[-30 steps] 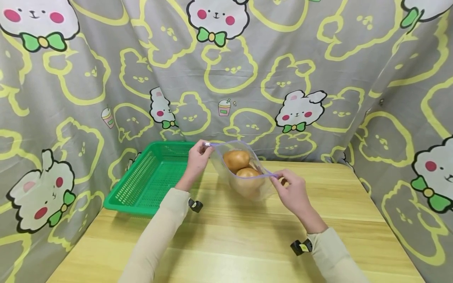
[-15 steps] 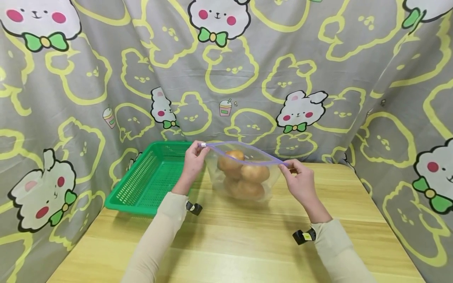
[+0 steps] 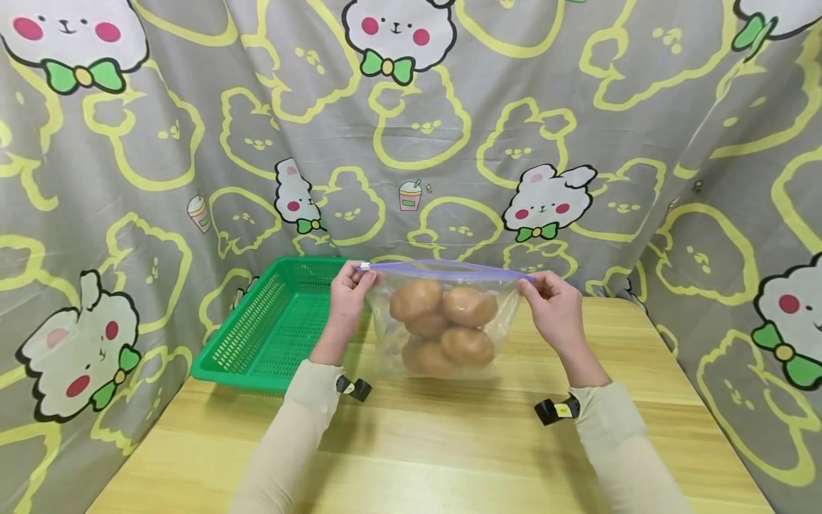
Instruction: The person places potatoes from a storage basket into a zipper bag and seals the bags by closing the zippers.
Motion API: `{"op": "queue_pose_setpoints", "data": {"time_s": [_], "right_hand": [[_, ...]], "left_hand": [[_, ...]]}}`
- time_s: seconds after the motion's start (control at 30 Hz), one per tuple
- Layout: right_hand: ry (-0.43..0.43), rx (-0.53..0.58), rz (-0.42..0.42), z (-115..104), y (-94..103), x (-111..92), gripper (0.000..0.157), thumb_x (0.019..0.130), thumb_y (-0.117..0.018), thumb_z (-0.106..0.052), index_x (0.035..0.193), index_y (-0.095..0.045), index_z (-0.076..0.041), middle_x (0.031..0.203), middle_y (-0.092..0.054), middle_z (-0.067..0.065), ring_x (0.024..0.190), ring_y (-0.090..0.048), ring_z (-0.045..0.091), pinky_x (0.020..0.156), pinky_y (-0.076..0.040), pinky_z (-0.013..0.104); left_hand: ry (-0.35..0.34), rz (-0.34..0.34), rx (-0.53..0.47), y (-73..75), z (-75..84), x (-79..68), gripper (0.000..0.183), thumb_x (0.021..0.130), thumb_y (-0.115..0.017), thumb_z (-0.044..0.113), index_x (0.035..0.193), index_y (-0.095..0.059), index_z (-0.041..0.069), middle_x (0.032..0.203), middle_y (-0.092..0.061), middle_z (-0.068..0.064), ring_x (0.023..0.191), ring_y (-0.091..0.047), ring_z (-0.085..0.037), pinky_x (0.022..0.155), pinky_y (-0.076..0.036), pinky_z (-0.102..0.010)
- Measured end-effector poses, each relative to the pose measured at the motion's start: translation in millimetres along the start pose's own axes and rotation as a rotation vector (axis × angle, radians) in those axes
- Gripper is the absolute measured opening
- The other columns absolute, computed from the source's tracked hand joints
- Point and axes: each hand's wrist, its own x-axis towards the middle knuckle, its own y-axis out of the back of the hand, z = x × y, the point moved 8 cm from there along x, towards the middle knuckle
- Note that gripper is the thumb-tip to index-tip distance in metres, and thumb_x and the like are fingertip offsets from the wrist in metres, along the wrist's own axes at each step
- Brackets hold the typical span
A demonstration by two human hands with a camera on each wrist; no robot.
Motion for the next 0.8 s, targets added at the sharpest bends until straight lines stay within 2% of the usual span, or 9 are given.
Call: {"op": "queue_pose_setpoints", "data": {"time_s": [0.1, 0.2, 0.33, 0.53, 0.63, 0.8], "right_hand": [[-0.013, 0.008, -0.005, 0.4, 1.6, 4.2, 0.022, 0.09, -0.066, -0.015, 0.093, -0.065, 0.007, 0.074, -0.062, -0.016, 0.069, -0.06, 0.001, 0.062, -0.049, 0.012], [-0.032, 0.013, -0.016, 1.7, 2.6, 7.0, 0.024, 0.09, -0.066, -0.016, 0.094, -0.064, 0.008, 0.074, -0.062, -0.016, 0.068, -0.06, -0.001, 0.063, -0.05, 0.013], [-0.064, 0.043, -0.042, 5.5, 3.8, 9.6, 0.027, 0.091, -0.065, -0.016, 0.095, -0.063, 0.01, 0.074, -0.062, -0.015, 0.068, -0.06, 0.0, 0.064, -0.049, 0.012], [-0.102, 0.092, -0.052, 10.0, 8.1, 12.8, 0.025, 0.091, -0.064, -0.017, 0.092, -0.063, 0.008, 0.072, -0.062, -0.016, 0.067, -0.059, -0.002, 0.062, -0.049, 0.011], [-0.1, 0.097, -0.035, 12.1, 11.2, 15.3, 0.023, 0.091, -0.064, -0.017, 0.091, -0.063, 0.007, 0.071, -0.062, -0.017, 0.065, -0.058, -0.001, 0.06, -0.048, 0.012], [-0.116, 0.068, -0.053, 22.6, 7.8, 17.3, 0.028, 0.092, -0.063, -0.021, 0.094, -0.062, 0.007, 0.072, -0.061, -0.016, 0.067, -0.057, 0.001, 0.061, -0.048, 0.013]], "left_hand": [[0.021, 0.019, -0.061, 1.1, -1.3, -4.1, 0.004, 0.092, -0.056, -0.004, 0.091, -0.054, -0.001, 0.078, -0.068, 0.003, 0.075, -0.066, -0.008, 0.07, -0.049, -0.02], [0.027, 0.03, -0.085, 2.2, -2.8, -6.6, 0.008, 0.092, -0.058, 0.001, 0.092, -0.053, -0.005, 0.077, -0.068, 0.004, 0.075, -0.065, -0.008, 0.069, -0.048, -0.02], [0.024, 0.022, -0.064, 1.0, -2.9, -10.7, 0.018, 0.093, -0.059, 0.008, 0.092, -0.052, -0.008, 0.077, -0.068, 0.006, 0.075, -0.063, -0.007, 0.069, -0.046, -0.019], [-0.003, 0.031, -0.053, -2.2, 1.0, -12.6, 0.012, 0.094, -0.058, 0.007, 0.091, -0.055, -0.004, 0.076, -0.068, 0.007, 0.075, -0.065, -0.007, 0.07, -0.046, -0.021], [-0.015, 0.033, -0.035, -4.5, 2.6, -12.3, 0.013, 0.093, -0.058, 0.007, 0.092, -0.056, -0.006, 0.077, -0.069, 0.006, 0.075, -0.065, -0.007, 0.071, -0.047, -0.022], [0.037, 0.043, -0.017, -6.0, -9.7, -11.8, 0.017, 0.093, -0.059, 0.004, 0.096, -0.054, -0.012, 0.078, -0.069, 0.003, 0.075, -0.065, -0.007, 0.068, -0.048, -0.02]]}}
